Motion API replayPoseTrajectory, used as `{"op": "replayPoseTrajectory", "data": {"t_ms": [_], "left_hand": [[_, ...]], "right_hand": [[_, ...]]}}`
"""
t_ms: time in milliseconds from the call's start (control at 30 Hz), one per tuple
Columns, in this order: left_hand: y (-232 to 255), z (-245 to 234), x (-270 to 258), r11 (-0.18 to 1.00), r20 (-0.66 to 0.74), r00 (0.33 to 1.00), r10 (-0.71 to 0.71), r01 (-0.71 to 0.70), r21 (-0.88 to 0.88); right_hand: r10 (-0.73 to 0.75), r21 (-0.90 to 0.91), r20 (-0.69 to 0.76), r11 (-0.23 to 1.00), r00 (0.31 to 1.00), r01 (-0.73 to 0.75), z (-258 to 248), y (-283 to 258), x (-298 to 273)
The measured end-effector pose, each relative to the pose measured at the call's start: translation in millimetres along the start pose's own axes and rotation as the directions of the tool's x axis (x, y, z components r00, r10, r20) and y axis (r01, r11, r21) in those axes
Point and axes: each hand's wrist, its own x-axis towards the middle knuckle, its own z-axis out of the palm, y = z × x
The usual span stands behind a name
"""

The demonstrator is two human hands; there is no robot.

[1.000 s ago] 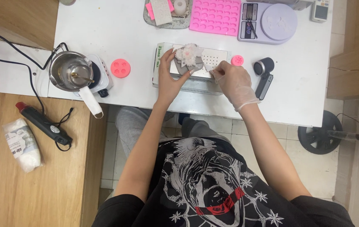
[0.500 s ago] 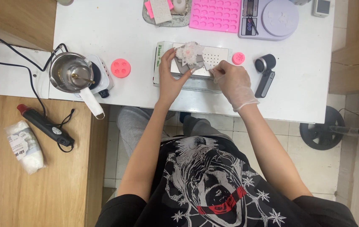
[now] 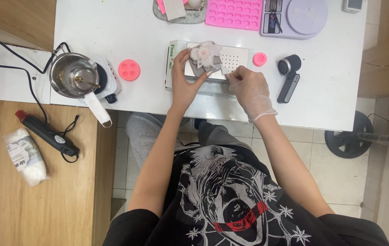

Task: Use a spoon to carefully apply melted wax to a flower-shaped candle decoration.

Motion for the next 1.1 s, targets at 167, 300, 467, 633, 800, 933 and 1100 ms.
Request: {"op": "replayPoseTrajectory", "data": {"t_ms": [167,300,467,633,800,933,1100], "left_hand": [[-2,1,0,0.997,0.013,0.999,-0.032,0.032,-0.070],[4,-1,0,0.992,0.027,0.998,-0.065,0.068,-0.109],[3,-2,-2,0.993,0.039,0.997,-0.070,0.074,-0.097],[2,0,-1,0.993,0.032,0.997,-0.069,0.072,-0.092],[3,-1,-2,0.991,0.034,0.996,-0.080,0.083,-0.107],[4,-1,-1,0.994,0.022,0.999,-0.033,0.035,-0.106],[6,-2,-1,0.993,0.028,0.997,-0.066,0.069,-0.098]], "right_hand": [[0.024,-0.008,0.017,1.000,1.000,-0.024,0,-3,0],[0.017,-0.016,0.016,1.000,1.000,-0.016,-1,-7,-3],[0.077,-0.026,0.038,0.997,0.996,-0.076,0,-13,-2],[0.096,-0.021,0.028,0.995,0.995,-0.096,6,-13,-2],[0.128,0.007,0.037,0.992,0.991,-0.128,8,-15,-2],[0.124,0.002,0.028,0.992,0.992,-0.124,10,-16,-1],[0.105,0.004,0.027,0.994,0.994,-0.105,12,-16,-1]]}}
